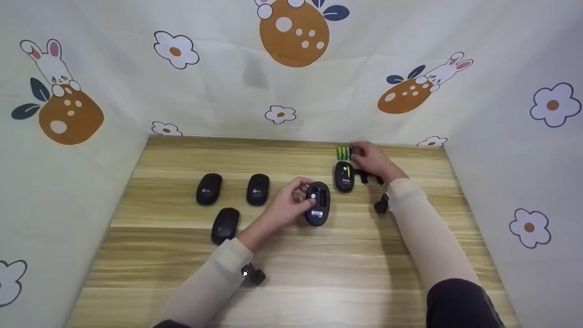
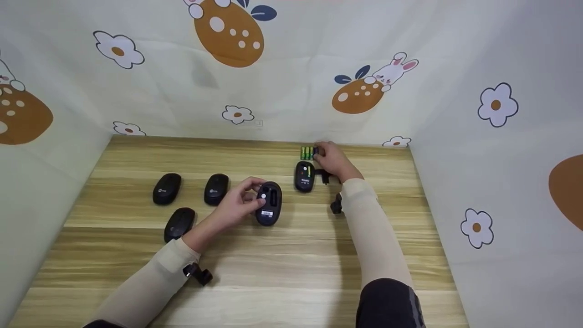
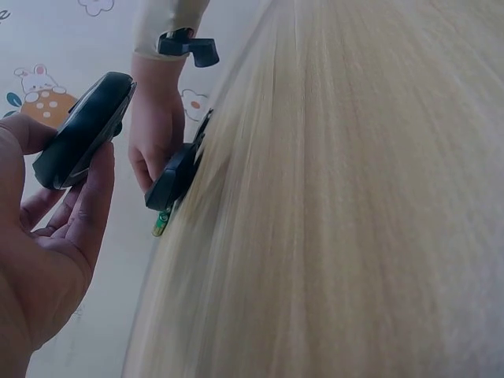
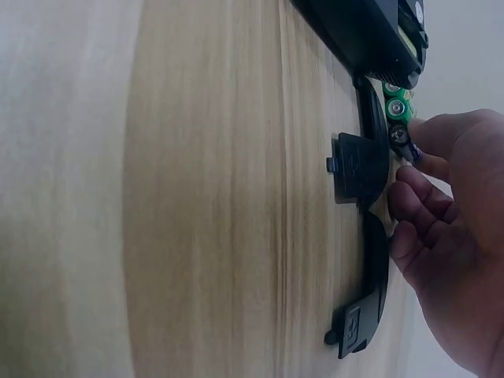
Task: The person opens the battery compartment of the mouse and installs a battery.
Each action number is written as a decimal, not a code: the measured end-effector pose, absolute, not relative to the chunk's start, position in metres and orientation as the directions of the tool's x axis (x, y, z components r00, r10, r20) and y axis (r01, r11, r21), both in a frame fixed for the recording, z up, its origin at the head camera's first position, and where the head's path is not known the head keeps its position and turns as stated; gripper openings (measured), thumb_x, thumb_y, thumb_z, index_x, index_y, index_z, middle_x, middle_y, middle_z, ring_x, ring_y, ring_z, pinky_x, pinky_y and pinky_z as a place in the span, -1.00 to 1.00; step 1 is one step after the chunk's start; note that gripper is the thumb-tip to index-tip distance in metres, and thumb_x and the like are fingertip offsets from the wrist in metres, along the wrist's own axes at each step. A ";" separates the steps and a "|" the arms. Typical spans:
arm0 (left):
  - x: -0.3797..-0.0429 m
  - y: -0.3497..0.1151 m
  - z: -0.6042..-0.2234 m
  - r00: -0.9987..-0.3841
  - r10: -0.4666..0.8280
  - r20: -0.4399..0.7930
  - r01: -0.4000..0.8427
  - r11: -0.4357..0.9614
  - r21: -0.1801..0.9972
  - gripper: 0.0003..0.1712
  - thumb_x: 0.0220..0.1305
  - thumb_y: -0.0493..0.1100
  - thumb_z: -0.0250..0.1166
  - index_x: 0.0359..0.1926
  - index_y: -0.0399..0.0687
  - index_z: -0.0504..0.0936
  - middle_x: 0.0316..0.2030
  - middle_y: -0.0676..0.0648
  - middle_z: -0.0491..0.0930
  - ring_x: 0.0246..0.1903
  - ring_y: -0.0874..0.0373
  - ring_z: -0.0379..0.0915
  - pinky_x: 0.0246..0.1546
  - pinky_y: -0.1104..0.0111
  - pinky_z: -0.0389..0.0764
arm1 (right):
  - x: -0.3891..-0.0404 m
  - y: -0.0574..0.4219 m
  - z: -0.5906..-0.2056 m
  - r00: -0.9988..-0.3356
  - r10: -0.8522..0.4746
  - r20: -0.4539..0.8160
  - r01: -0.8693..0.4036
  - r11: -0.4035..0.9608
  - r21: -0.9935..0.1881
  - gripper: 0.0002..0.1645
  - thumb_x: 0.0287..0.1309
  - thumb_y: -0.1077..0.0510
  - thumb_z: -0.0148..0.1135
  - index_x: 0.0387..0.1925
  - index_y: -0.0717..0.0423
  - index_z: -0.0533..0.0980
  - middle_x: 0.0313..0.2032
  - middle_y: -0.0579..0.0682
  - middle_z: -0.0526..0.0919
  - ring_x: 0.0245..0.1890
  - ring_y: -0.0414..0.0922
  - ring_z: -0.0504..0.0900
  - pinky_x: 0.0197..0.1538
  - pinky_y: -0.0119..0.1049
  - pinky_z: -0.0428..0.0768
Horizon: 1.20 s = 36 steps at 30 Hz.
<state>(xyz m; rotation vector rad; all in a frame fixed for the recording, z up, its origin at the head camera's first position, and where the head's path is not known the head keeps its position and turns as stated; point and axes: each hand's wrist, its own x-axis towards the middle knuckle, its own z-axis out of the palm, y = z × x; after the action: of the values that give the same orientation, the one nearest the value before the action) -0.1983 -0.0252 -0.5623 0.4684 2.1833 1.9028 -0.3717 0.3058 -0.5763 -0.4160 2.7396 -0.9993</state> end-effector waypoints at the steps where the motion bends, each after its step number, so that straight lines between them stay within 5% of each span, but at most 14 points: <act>1: -0.198 -0.025 -0.562 -0.928 0.370 0.052 0.102 0.118 0.988 -0.46 0.37 -0.30 0.46 0.34 -0.06 0.63 0.00 -0.12 0.64 -0.21 0.07 0.67 -0.13 0.26 0.78 | -0.371 0.306 -0.577 -0.943 -0.322 -0.083 -0.189 0.724 -0.663 -0.40 0.60 0.23 0.20 0.53 0.38 0.41 0.17 0.34 0.62 0.09 0.16 0.56 0.35 0.13 0.52; 10: -0.198 -0.025 -0.563 -0.930 0.364 0.052 0.102 0.120 0.987 -0.47 0.37 -0.30 0.46 0.33 -0.06 0.64 0.00 -0.12 0.66 -0.20 0.07 0.69 -0.07 0.23 0.78 | -0.360 0.310 -0.581 -0.976 -0.207 -0.067 -0.066 0.577 -0.814 -0.52 0.51 0.24 0.39 0.30 0.30 0.44 -0.02 0.16 0.62 -0.14 -0.06 0.60 -0.18 -0.34 0.58; 17: -0.200 -0.024 -0.564 -0.927 0.370 0.064 0.108 0.098 0.989 -0.47 0.37 -0.32 0.45 0.33 -0.10 0.63 -0.02 -0.12 0.65 -0.20 0.07 0.69 -0.09 0.26 0.77 | -0.356 0.314 -0.590 -0.996 -0.084 0.031 -0.064 0.424 -0.903 -0.59 0.50 0.27 0.41 0.22 0.40 0.53 -0.15 0.16 0.69 -0.33 -0.14 0.62 -0.31 -0.42 0.59; 25: -0.200 -0.022 -0.562 -0.927 0.370 0.058 0.091 0.071 0.993 -0.46 0.37 -0.34 0.44 0.34 -0.13 0.62 0.00 -0.14 0.62 -0.19 0.08 0.69 -0.12 0.27 0.80 | -0.345 0.314 -0.585 -0.995 -0.005 0.096 -0.093 0.308 -0.947 -0.58 0.48 0.29 0.42 0.21 0.47 0.54 -0.14 0.29 0.76 -0.32 -0.02 0.73 -0.32 -0.31 0.67; 36: -0.200 -0.023 -0.561 -0.926 0.372 0.069 0.104 0.075 0.992 -0.47 0.36 -0.34 0.44 0.33 -0.11 0.63 -0.02 -0.11 0.61 -0.28 0.13 0.68 -0.23 0.35 0.76 | -0.293 0.283 -0.545 -0.991 -0.022 0.130 -0.132 0.100 -0.986 -0.69 0.42 0.38 0.43 0.10 0.42 0.58 -0.16 0.04 0.72 -0.23 -0.17 0.76 -0.08 -0.17 0.82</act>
<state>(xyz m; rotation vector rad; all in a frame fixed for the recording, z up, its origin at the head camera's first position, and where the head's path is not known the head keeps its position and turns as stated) -0.2002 -0.0235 -0.5608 0.4842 2.1443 1.9495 -0.2925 0.2835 -0.5454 -0.1673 2.3890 -2.1587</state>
